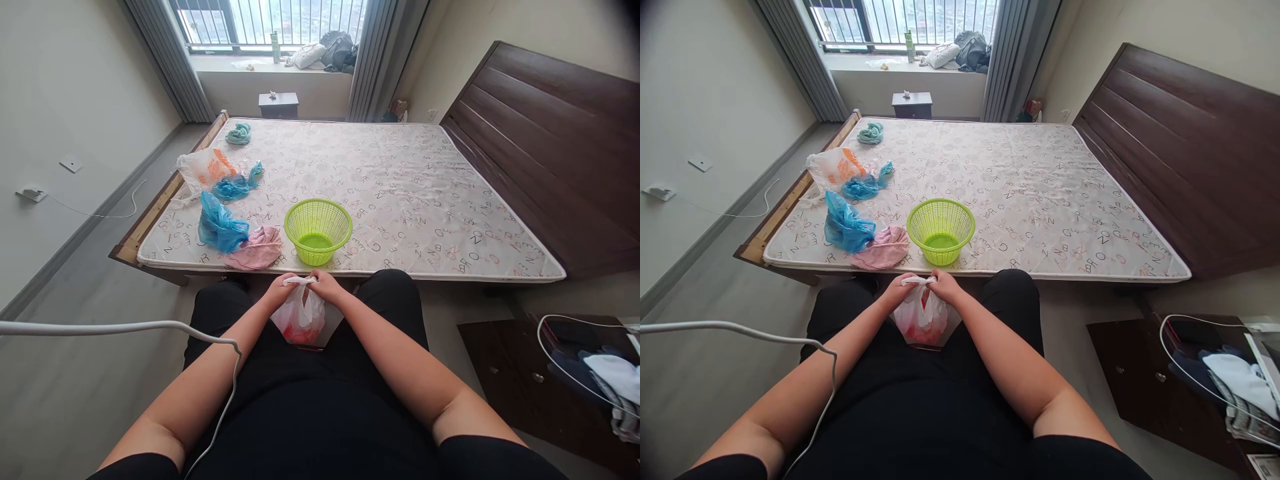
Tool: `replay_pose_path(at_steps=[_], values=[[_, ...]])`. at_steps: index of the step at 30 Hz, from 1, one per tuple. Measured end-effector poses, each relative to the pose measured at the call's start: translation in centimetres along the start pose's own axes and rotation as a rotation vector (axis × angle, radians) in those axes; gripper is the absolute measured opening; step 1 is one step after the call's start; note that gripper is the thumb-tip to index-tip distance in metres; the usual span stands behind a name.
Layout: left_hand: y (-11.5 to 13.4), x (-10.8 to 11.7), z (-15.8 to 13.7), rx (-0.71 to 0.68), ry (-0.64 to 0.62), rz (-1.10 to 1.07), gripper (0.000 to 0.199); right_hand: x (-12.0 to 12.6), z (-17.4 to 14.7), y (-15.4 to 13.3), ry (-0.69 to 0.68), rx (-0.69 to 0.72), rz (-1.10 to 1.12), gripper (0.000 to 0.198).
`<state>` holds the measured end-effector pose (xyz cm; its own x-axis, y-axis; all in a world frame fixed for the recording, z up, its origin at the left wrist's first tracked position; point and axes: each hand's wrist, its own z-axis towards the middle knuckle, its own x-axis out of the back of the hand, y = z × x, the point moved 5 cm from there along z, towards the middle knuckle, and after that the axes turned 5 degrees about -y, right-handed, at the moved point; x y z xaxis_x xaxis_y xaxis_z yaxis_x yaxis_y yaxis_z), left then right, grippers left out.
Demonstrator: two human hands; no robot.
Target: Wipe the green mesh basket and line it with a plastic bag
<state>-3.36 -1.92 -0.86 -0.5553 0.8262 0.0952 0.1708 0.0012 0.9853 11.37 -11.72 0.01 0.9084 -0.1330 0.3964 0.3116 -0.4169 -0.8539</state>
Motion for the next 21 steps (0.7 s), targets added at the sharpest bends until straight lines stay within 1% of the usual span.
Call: replay_pose_path(at_steps=[4,9,13,15,18,19,21], values=[[0.0,0.1,0.1,-0.006,0.017,0.017,0.034,0.0,-0.3,-0.1,-0.056,-0.007,0.112,0.018],[0.1,0.4,-0.1,-0.023,0.045,0.056,0.038,0.1,-0.6,-0.8,-0.213,0.068,0.284,0.027],[0.6,0.9,-0.2,-0.068,0.054,0.109,0.037,0.1,-1.0,-1.0,-0.305,0.067,0.398,0.037],[0.8,1.7,-0.1,-0.072,0.044,0.134,0.035,0.3,-1.0,-0.9,-0.289,0.078,0.392,0.04],[1.1,3.9,0.2,-0.042,0.033,0.157,0.03,1.0,-0.7,-0.7,-0.179,0.111,0.258,0.04],[1.1,4.9,0.2,-0.015,0.053,0.143,0.027,1.3,-0.6,-0.6,-0.138,0.12,0.202,0.038],[0.8,7.1,0.2,0.068,0.155,0.042,0.021,1.7,-0.4,-0.5,-0.064,0.14,0.112,0.033]])
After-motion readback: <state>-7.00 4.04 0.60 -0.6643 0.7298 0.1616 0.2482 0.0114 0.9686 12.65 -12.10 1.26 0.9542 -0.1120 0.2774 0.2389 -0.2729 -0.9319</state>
